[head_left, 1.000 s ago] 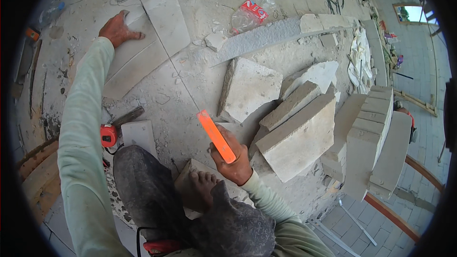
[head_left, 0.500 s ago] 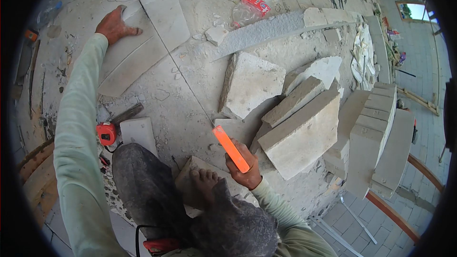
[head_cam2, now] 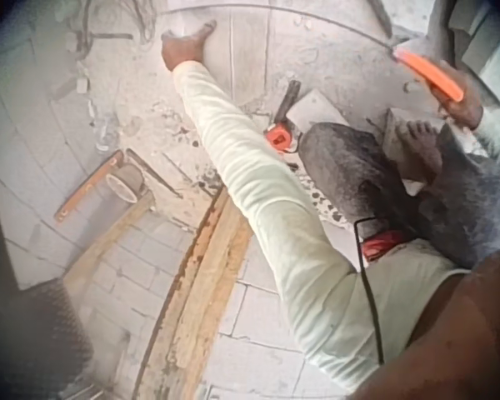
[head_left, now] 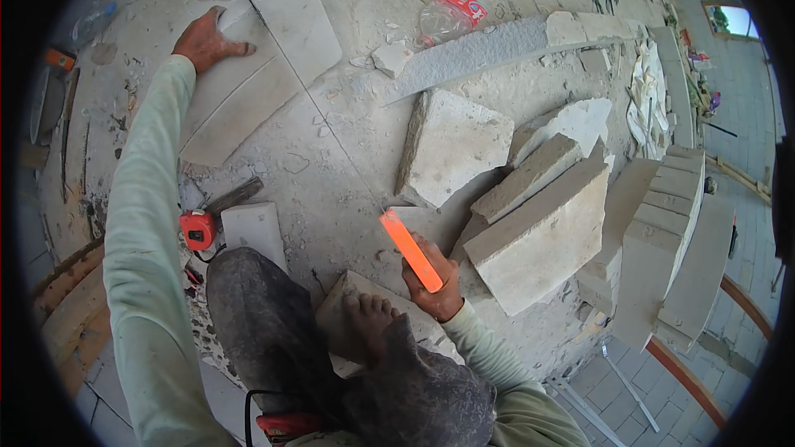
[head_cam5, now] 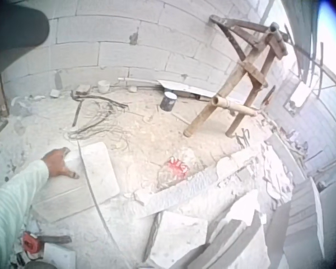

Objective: The person saws a stone block using a handsaw, then uses a tape measure to check the dimensions of the block.

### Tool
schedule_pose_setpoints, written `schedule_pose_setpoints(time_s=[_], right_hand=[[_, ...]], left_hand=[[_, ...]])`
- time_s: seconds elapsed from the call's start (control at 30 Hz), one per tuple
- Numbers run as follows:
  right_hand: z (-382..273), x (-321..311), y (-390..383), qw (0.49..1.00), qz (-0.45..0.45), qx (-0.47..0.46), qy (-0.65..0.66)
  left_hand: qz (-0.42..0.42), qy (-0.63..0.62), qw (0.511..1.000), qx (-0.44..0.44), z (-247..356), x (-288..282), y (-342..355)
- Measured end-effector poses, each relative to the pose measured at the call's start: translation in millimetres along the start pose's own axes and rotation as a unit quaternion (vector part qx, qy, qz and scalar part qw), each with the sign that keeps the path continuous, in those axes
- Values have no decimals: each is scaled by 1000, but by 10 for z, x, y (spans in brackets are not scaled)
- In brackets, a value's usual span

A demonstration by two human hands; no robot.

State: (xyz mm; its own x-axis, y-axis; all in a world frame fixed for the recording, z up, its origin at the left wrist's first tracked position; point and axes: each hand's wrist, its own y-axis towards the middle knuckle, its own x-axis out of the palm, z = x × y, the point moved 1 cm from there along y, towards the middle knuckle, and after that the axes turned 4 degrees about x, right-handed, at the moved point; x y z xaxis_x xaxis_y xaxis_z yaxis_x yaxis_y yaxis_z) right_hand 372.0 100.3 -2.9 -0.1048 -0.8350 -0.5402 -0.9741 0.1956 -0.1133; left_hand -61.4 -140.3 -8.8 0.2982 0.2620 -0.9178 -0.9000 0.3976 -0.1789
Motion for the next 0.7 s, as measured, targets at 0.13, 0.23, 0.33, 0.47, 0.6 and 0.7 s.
schedule_pose_setpoints(time_s=[0.13,0.23,0.33,0.47,0.6,0.7], right_hand=[[-218,458,1139,993,16,11,117],[-389,446,1227,989,0,26,147],[-164,265,542,999,11,11,45],[-11,149,120,999,-3,-26,-22],[-396,432,1284,993,-1,19,121],[-621,363,1262,992,-10,30,121]], left_hand=[[25,13,999,19,53,89,-58],[5,10,1000,4,124,0,-78],[16,3,1000,5,-86,67,93],[-30,-25,999,15,-135,-16,92],[26,7,1000,12,30,174,-9],[41,39,998,-18,55,86,-84]])
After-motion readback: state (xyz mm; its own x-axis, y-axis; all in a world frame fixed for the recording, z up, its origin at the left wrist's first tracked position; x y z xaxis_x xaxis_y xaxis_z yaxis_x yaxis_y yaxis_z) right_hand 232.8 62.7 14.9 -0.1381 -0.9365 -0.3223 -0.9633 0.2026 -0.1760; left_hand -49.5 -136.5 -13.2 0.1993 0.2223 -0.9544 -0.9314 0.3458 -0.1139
